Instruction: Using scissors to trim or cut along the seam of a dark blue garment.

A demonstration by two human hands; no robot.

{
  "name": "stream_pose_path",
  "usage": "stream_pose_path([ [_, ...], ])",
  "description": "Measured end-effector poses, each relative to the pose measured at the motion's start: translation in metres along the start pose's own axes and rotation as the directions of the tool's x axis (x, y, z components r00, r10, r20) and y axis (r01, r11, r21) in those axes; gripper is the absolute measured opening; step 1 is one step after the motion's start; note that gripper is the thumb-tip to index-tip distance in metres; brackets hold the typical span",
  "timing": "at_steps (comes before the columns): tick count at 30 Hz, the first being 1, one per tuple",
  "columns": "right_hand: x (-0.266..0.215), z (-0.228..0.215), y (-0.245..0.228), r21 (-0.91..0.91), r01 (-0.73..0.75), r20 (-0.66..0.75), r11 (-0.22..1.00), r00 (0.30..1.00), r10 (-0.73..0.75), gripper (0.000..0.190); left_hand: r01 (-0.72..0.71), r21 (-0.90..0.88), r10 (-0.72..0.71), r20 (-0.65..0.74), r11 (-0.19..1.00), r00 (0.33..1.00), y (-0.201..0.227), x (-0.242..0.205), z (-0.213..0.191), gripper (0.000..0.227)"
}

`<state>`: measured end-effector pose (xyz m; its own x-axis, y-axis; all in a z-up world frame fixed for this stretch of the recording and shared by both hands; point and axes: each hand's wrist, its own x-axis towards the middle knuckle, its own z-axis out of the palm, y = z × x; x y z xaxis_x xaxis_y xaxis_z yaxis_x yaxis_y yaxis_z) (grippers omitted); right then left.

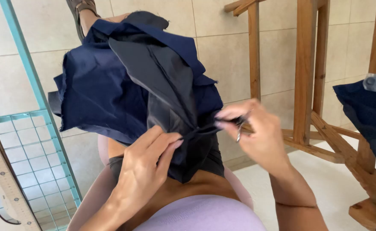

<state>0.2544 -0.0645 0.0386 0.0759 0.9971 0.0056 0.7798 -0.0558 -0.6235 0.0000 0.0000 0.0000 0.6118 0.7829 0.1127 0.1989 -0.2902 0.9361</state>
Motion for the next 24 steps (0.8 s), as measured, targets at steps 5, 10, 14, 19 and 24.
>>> stream_pose_path([
  [5,0.004,-0.001,-0.002,0.156,0.108,-0.008,0.982,0.994,-0.108,0.017,-0.015,-0.108,0.033,0.168,0.994,0.985,0.005,0.001,-0.015,0.011],
  [10,-0.006,0.003,-0.013,0.540,0.235,0.055,0.808,0.948,-0.312,0.025,-0.088,-0.010,0.088,0.115,0.996,0.989,-0.009,0.040,-0.048,0.020],
  [14,-0.006,-0.005,-0.019,0.538,0.427,0.122,0.727,0.814,-0.569,0.018,-0.174,0.457,0.190,0.009,0.873,0.982,-0.060,0.095,-0.064,0.037],
  [19,0.001,-0.038,-0.043,0.753,0.125,0.209,0.646,0.886,-0.414,0.041,-0.178,0.589,0.021,0.263,0.788,0.964,-0.129,0.129,-0.053,0.071],
  [24,-0.010,-0.018,0.021,0.983,0.024,0.114,0.182,0.698,-0.707,0.022,-0.266,0.443,0.323,-0.059,0.856,0.944,-0.120,0.148,-0.053,0.044],
])
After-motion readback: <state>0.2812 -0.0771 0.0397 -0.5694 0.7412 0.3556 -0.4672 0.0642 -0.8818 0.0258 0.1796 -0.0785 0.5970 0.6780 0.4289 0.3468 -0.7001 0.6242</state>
